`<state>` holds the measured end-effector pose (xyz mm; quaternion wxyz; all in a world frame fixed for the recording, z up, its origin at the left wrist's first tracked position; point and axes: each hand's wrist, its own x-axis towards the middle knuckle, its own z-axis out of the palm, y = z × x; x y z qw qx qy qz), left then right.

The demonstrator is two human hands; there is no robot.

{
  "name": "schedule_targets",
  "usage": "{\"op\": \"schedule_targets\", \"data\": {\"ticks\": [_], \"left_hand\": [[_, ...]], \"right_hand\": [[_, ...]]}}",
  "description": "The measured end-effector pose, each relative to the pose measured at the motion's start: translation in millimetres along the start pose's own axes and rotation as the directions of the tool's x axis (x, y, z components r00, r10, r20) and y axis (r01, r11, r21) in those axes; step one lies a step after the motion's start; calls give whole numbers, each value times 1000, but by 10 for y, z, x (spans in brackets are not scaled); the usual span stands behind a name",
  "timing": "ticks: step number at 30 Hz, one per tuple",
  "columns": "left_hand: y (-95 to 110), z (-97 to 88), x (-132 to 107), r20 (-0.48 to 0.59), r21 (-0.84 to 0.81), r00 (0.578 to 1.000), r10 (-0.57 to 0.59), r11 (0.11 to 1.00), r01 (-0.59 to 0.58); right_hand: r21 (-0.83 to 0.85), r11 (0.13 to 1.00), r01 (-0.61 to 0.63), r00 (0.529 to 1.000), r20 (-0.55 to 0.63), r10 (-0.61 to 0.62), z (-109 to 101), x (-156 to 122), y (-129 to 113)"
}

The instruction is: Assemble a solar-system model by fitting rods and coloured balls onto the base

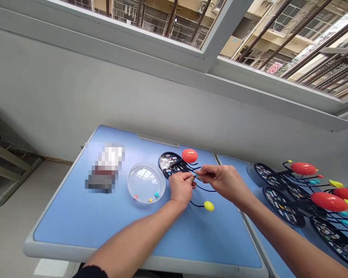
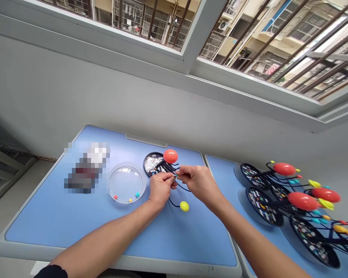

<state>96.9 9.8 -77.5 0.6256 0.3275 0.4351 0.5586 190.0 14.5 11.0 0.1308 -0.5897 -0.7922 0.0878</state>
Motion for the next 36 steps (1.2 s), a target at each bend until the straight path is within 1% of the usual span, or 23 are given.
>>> {"op": "schedule_targets", "data": {"ticks": [3, 7, 11, 15, 18, 20, 21, 23, 24, 25, 26, 28, 30, 33, 36], "left_hand": [[9, -1, 4, -1, 21, 1000, 2, 1000, -2], [19, 0, -2, 10, 49, 1000, -7, 999, 6], [22, 9, -4, 8, 41, 1000, -11, 999, 10], [15, 28, 4, -4, 60, 999, 36, 998, -35], [0, 37, 0, -3, 105, 998, 69, 992, -68], [-12, 35, -11, -3, 138, 998, 69, 988, -68], [-16, 33, -21, -6, 156, 998, 63, 986, -61], [-16, 27, -47, -21, 187, 998, 51, 981, -46], [-10, 25, -63, -25, 197, 999, 43, 980, -37], [1, 25, -80, -26, 205, 999, 37, 978, -30], [16, 28, -96, -25, 212, 999, 33, 977, -27], [52, 40, -125, -10, 238, 999, 44, 970, -41], [80, 54, -145, 13, 272, 998, 65, 960, -66], [92, 48, -164, 19, 288, 997, 79, 954, -81], [105, -17, -214, 15, 301, 996, 92, 949, -92]], "right_hand": [[-1, 1000, 18, 1000, -9, -18, 3, -4, -11], [6, 1000, 16, 1000, 26, -16, 17, 0, 3], [7, 1000, 15, 998, 53, -15, 29, 14, 24], [-8, 999, 31, 998, 51, -31, 1, 60, 24], [-11, 1000, 25, 998, 54, -25, -76, 72, 0], [-3, 1000, 21, 1000, -12, -21, -153, 20, -32], [-1, 1000, 25, 997, -78, -25, -190, -34, -53], [-7, 999, 47, 972, -232, -47, -241, -194, -100], [-14, 998, 64, 957, -282, -66, -246, -292, -125], [-21, 996, 87, 949, -302, -89, -233, -396, -147], [-26, 993, 114, 948, -295, -117, -203, -497, -167], [-43, 986, 163, 956, -241, -168, -98, -667, -196], [-80, 981, 179, 961, -198, -192, 31, -768, -206], [-146, 977, 158, 964, -190, -185, 177, -802, -190], [-184, 973, 142, 965, -193, -178, 213, -779, -145]]}}
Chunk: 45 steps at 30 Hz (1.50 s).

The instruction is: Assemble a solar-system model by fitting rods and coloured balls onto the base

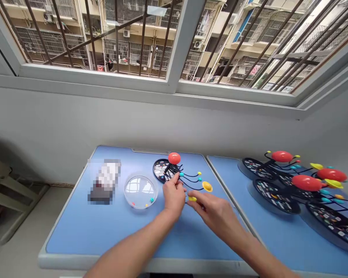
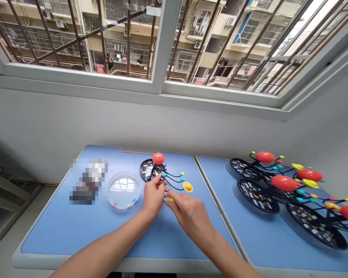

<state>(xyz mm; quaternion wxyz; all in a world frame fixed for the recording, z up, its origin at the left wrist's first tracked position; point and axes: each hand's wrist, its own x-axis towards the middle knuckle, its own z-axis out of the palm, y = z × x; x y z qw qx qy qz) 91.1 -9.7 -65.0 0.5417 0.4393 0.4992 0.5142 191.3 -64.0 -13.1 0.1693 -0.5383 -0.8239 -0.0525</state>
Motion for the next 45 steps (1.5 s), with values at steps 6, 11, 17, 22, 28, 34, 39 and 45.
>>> {"op": "schedule_targets", "data": {"ticks": [6, 11, 17, 22, 28, 34, 39, 45], "left_hand": [[57, -287, -414, 114, 299, 979, 167, 934, -194], [-105, -573, -957, 307, 375, 938, 160, 886, -274], [-175, -1128, -1127, 253, 487, 812, 526, 656, -577], [-32, -1513, -819, 165, 786, 831, 531, 438, -436], [-114, -1488, -677, 210, 804, 851, 481, 410, -430], [-165, -1326, -695, 274, 695, 819, 505, 485, -531], [-60, -1444, -696, 312, 576, 784, 537, 549, -605], [175, -1610, -657, 207, 631, 776, 596, 525, -571]], "right_hand": [[-128, 992, -9, 1000, -22, 6, -51, 27, 253], [-174, 984, -49, 998, -56, 40, -38, 39, 594], [-109, 985, -132, 981, -155, 114, -32, 1, 753], [53, 997, -59, 964, -256, 71, -15, -16, 424], [352, 935, 48, 994, -106, -11, 170, 35, 15], [449, 891, -57, 992, 130, -2, 305, -24, -43], [471, 876, -105, 988, 153, 36, 385, -84, 29], [486, 874, 1, 997, 68, -39, 389, -63, 84]]}}
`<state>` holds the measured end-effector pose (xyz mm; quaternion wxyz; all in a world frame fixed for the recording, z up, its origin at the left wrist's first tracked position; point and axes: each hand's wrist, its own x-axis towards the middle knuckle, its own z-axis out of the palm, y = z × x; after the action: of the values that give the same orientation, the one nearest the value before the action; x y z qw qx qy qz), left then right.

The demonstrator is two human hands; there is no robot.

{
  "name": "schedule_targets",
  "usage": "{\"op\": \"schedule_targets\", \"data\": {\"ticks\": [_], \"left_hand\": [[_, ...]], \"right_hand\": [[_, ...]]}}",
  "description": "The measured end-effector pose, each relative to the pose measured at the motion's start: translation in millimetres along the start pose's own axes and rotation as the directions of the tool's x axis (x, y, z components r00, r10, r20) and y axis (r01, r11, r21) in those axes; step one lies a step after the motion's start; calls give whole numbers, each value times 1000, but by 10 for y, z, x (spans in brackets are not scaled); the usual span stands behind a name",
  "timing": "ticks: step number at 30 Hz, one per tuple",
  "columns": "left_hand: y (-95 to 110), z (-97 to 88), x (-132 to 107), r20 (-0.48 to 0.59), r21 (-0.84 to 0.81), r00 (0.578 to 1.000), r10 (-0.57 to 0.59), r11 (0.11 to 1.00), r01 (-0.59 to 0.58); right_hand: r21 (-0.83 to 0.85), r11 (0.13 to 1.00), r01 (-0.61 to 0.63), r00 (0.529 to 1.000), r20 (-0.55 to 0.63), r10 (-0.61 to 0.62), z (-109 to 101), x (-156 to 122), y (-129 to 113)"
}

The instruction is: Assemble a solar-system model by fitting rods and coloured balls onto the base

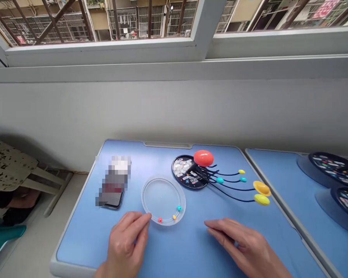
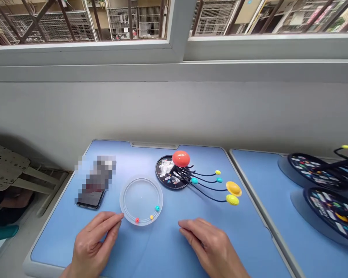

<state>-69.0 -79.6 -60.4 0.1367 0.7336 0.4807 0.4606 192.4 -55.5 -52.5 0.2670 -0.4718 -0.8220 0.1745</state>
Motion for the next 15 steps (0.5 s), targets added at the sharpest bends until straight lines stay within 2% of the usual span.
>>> {"op": "schedule_targets", "data": {"ticks": [5, 8, 11, 15], "left_hand": [[-16, 12, 0, 3, -19, 1000, 20, 1000, -20], [-61, 73, -88, 9, -39, 1000, -28, 999, 28], [-118, 141, -173, 32, -58, 996, -83, 995, 84], [-189, 246, -214, 81, -15, 996, -38, 999, 40]], "right_hand": [[9, 981, 196, 980, -39, -195, -16, 345, -176], [28, 960, 279, 955, 97, -281, 45, 632, -307], [-4, 964, 266, 940, 221, -259, 84, 821, -332], [-85, 977, 198, 944, 286, -166, 32, 891, -228]]}}
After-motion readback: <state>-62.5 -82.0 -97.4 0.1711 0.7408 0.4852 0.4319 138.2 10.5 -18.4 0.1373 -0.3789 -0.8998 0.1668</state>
